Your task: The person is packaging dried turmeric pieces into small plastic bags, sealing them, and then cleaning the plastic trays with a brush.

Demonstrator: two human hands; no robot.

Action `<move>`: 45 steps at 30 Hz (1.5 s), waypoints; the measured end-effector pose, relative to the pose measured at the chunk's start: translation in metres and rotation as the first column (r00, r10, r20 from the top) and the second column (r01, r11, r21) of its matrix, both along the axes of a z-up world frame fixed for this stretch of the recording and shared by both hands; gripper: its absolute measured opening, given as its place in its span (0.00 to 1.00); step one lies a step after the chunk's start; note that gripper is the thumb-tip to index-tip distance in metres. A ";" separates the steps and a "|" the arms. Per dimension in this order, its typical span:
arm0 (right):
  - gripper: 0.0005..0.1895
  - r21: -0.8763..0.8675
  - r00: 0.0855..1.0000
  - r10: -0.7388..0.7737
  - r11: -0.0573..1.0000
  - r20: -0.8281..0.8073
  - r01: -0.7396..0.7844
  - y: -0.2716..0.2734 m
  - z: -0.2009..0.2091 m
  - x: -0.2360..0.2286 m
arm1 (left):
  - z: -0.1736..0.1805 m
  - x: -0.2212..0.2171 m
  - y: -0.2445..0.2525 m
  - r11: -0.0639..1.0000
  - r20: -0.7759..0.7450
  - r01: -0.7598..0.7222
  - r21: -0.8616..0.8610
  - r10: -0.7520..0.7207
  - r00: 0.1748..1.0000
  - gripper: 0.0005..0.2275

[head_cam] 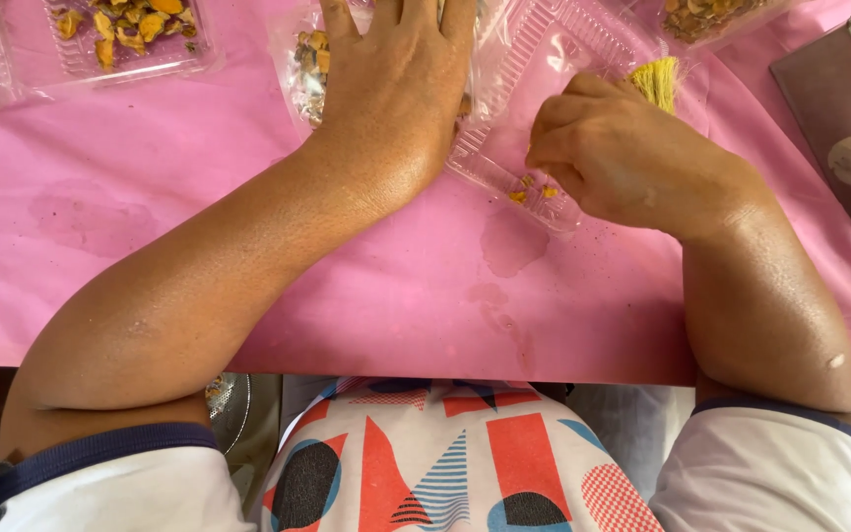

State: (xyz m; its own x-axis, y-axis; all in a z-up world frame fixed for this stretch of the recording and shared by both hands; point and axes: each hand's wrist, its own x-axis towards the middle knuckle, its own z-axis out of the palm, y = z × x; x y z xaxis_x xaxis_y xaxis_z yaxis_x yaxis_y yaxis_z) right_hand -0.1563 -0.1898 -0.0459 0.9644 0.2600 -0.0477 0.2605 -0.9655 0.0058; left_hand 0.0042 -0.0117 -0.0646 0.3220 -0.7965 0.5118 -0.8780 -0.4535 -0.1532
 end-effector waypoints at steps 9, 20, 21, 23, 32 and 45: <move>0.11 0.215 0.983 -0.117 0.966 -0.144 0.146 -0.005 0.012 0.000 | 0.002 0.000 -0.001 0.999 -0.109 0.049 0.010 -0.048 0.993 0.43; 0.10 0.302 0.949 -0.010 0.947 -0.314 0.110 0.005 0.012 0.001 | -0.002 -0.001 -0.001 1.000 -0.053 0.024 0.001 -0.024 0.998 0.39; 0.10 0.303 0.950 -0.009 0.947 -0.314 0.109 0.010 0.010 0.004 | -0.001 0.000 0.000 1.000 -0.052 0.023 0.001 -0.023 0.998 0.39; 0.12 0.264 0.920 -0.036 0.953 -0.390 0.149 0.018 0.006 0.009 | 0.001 -0.001 0.000 0.999 -0.054 0.025 0.029 -0.024 0.998 0.41; 0.17 -0.006 0.828 -0.436 0.886 -0.352 0.464 -0.019 -0.006 0.009 | 0.008 -0.004 -0.001 0.994 -0.162 0.010 0.113 0.009 0.987 0.52; 0.19 0.323 0.987 -0.155 0.933 -0.030 0.157 -0.026 -0.025 0.016 | 0.094 -0.007 0.015 0.770 -0.428 0.353 -0.531 -0.603 0.673 0.33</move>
State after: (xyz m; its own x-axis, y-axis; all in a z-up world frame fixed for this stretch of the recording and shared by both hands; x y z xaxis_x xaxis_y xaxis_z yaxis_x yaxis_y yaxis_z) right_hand -0.1400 -0.2162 -0.0708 0.9941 0.1083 0.0095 0.1058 -0.9435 -0.3139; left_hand -0.0033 0.0036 0.0291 0.2686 -0.7019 0.6597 -0.8505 0.1488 0.5045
